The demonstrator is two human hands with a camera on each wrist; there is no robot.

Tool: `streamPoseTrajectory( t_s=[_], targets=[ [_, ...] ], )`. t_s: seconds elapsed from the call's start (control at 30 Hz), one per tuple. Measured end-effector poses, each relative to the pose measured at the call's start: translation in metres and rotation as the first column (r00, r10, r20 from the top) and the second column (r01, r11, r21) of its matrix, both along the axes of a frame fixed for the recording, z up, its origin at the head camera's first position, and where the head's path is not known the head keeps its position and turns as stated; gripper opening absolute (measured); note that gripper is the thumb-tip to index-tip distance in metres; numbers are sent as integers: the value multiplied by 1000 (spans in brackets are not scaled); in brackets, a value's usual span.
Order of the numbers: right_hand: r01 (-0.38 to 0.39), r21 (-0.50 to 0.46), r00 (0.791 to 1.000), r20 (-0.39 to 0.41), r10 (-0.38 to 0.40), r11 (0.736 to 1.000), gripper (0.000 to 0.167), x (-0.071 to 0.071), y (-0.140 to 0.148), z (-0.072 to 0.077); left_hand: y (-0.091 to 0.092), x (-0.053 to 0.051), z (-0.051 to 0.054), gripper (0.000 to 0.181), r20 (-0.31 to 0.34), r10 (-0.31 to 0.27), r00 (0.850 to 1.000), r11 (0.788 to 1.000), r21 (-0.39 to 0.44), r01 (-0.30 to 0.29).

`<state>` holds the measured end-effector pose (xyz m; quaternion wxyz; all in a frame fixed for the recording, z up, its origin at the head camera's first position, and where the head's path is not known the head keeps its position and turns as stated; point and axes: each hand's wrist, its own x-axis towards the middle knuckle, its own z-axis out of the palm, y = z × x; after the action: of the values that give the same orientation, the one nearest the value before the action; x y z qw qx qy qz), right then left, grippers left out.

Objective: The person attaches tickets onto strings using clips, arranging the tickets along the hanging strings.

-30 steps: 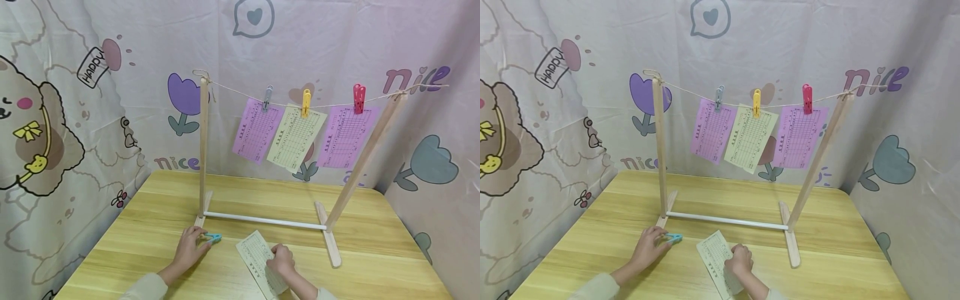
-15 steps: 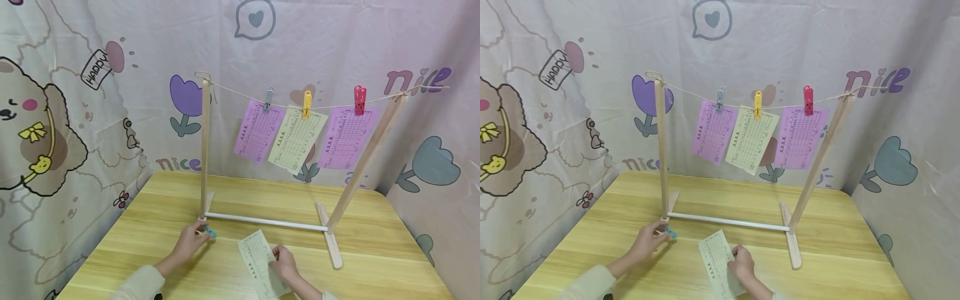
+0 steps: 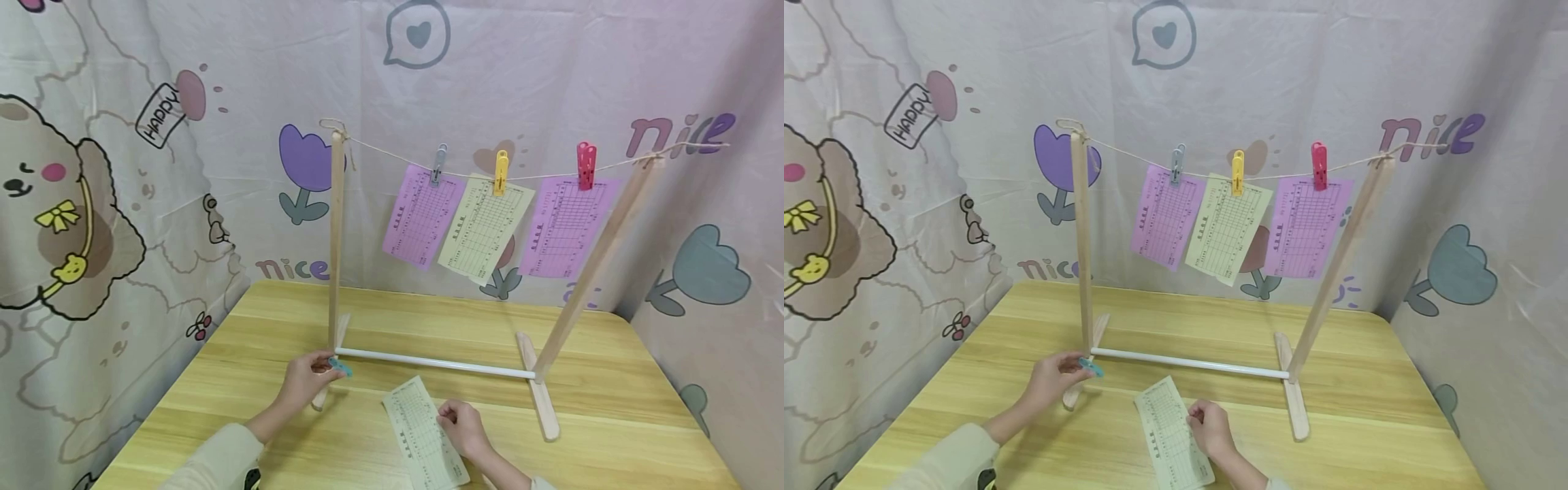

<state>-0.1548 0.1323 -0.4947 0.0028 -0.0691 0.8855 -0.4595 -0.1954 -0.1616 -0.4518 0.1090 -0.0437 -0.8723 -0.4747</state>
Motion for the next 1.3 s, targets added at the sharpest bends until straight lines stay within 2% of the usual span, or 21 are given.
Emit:
streamPoseTrajectory(
  t_s=[0.3, 0.53, 0.83, 1.0, 1.3],
  targets=[
    [-116, -110, 993, -21, 115, 987, 4, -2, -3, 9, -6, -6, 22, 34, -96, -16, 995, 998, -66, 9],
    [-148, -111, 989, -37, 144, 983, 5, -4, -5, 23, -6, -10, 39, 34, -143, -56, 988, 994, -102, 41],
    [-107, -119, 992, -76, 98, 987, 6, -16, -5, 41, -9, -15, 62, 32, -207, -104, 973, 988, -130, 78],
    [-73, -178, 993, -105, 55, 981, 5, -19, -7, 50, -11, -16, 75, 31, -235, -120, 965, 985, -153, 85],
    [-27, -243, 995, -102, 2, 970, 4, -22, -15, 67, -9, -17, 91, 30, -258, -153, 954, 979, -174, 110]
  ],
)
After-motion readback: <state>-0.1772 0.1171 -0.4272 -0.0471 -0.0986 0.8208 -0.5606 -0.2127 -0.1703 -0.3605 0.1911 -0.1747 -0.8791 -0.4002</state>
